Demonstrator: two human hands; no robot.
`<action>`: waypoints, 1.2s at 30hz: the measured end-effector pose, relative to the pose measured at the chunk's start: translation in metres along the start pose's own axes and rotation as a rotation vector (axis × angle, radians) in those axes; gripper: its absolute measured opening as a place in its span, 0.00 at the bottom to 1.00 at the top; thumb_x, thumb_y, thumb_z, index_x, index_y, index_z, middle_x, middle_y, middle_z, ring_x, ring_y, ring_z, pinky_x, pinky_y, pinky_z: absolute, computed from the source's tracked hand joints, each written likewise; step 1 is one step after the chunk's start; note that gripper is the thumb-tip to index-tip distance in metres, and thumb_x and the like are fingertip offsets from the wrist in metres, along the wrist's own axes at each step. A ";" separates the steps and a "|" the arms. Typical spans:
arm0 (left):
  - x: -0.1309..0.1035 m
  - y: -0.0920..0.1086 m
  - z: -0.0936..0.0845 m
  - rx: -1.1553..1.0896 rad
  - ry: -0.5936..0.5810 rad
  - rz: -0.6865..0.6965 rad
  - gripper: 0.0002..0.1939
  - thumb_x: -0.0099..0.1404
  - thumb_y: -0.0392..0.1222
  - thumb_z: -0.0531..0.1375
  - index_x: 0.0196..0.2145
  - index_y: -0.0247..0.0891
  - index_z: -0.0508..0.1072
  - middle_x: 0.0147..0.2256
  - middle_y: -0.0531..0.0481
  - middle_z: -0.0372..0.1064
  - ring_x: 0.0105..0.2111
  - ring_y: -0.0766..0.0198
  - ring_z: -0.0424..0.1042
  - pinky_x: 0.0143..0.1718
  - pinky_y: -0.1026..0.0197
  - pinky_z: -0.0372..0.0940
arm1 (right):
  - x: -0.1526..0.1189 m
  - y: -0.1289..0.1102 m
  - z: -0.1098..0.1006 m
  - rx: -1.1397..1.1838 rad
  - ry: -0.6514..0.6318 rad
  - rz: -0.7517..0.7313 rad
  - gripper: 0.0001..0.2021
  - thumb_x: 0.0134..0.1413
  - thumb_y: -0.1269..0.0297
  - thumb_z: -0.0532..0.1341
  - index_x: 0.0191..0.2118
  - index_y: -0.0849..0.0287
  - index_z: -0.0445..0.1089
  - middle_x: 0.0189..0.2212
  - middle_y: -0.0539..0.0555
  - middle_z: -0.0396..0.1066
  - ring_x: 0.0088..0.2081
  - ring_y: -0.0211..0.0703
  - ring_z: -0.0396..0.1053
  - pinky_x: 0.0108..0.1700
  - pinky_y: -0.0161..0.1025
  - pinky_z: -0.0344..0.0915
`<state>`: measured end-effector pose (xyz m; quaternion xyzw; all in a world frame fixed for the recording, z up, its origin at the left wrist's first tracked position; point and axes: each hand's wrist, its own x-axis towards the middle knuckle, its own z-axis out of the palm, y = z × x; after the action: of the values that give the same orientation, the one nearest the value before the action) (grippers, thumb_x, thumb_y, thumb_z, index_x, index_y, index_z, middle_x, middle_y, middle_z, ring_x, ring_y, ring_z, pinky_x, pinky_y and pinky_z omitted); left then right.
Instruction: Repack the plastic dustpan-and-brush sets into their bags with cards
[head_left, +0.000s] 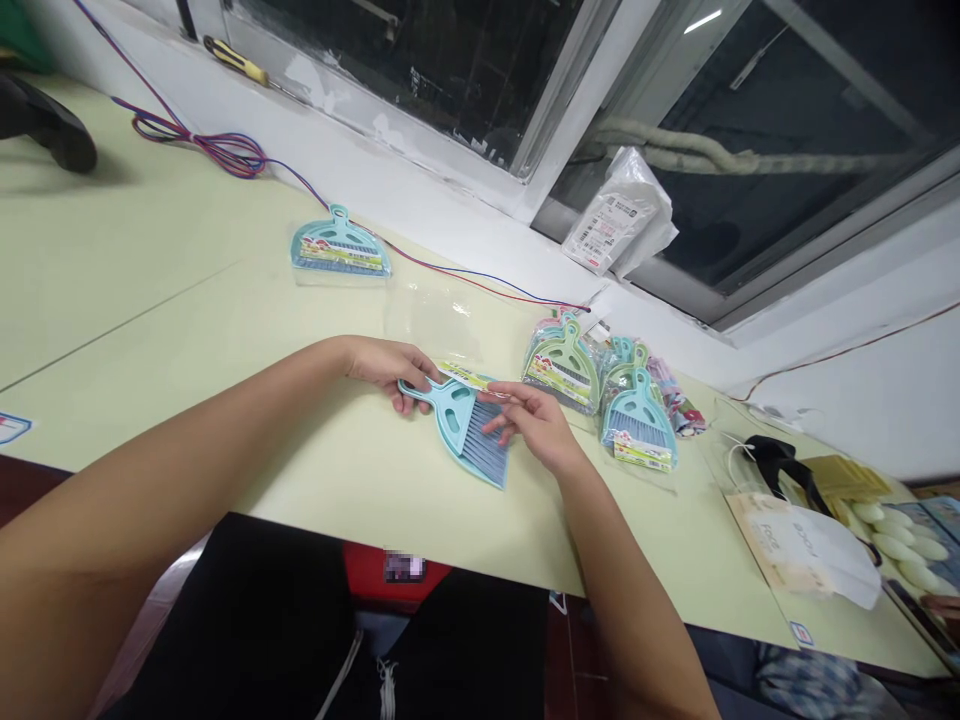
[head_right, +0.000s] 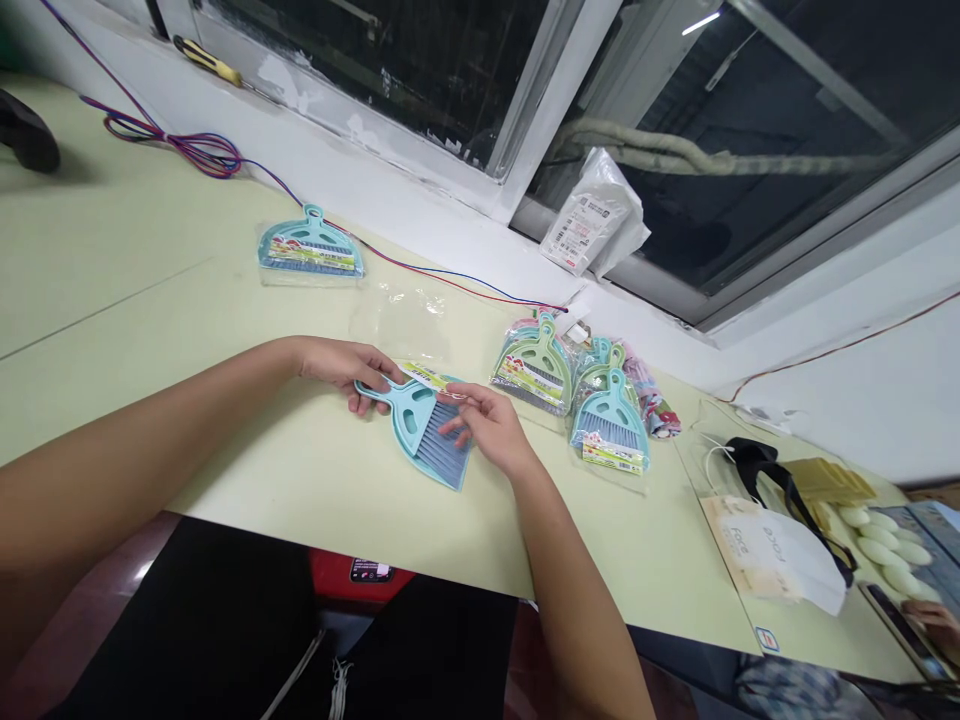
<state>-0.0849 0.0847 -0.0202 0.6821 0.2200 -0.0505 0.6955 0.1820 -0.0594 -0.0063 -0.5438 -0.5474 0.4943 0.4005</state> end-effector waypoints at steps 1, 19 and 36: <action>0.000 0.000 0.000 -0.003 -0.002 0.002 0.25 0.64 0.50 0.64 0.56 0.38 0.73 0.43 0.41 0.78 0.34 0.60 0.77 0.40 0.57 0.73 | 0.000 0.003 0.001 -0.052 0.027 -0.030 0.18 0.54 0.55 0.66 0.49 0.56 0.76 0.48 0.58 0.79 0.32 0.44 0.80 0.25 0.34 0.72; 0.000 0.002 0.003 -0.004 0.041 -0.027 0.19 0.64 0.46 0.64 0.51 0.38 0.75 0.42 0.41 0.78 0.34 0.60 0.77 0.40 0.57 0.72 | 0.002 0.009 -0.001 -0.693 0.240 -0.643 0.09 0.67 0.62 0.60 0.44 0.52 0.79 0.41 0.56 0.79 0.45 0.47 0.77 0.50 0.46 0.75; -0.001 0.004 0.005 -0.014 0.043 -0.034 0.21 0.63 0.48 0.65 0.52 0.37 0.75 0.42 0.41 0.79 0.34 0.59 0.77 0.42 0.55 0.72 | -0.015 -0.004 0.009 -0.651 -0.102 -0.452 0.08 0.61 0.65 0.65 0.42 0.48 0.83 0.40 0.49 0.83 0.42 0.46 0.80 0.46 0.41 0.75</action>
<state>-0.0834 0.0801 -0.0161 0.6743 0.2471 -0.0459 0.6944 0.1736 -0.0747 -0.0022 -0.4830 -0.8005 0.2206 0.2781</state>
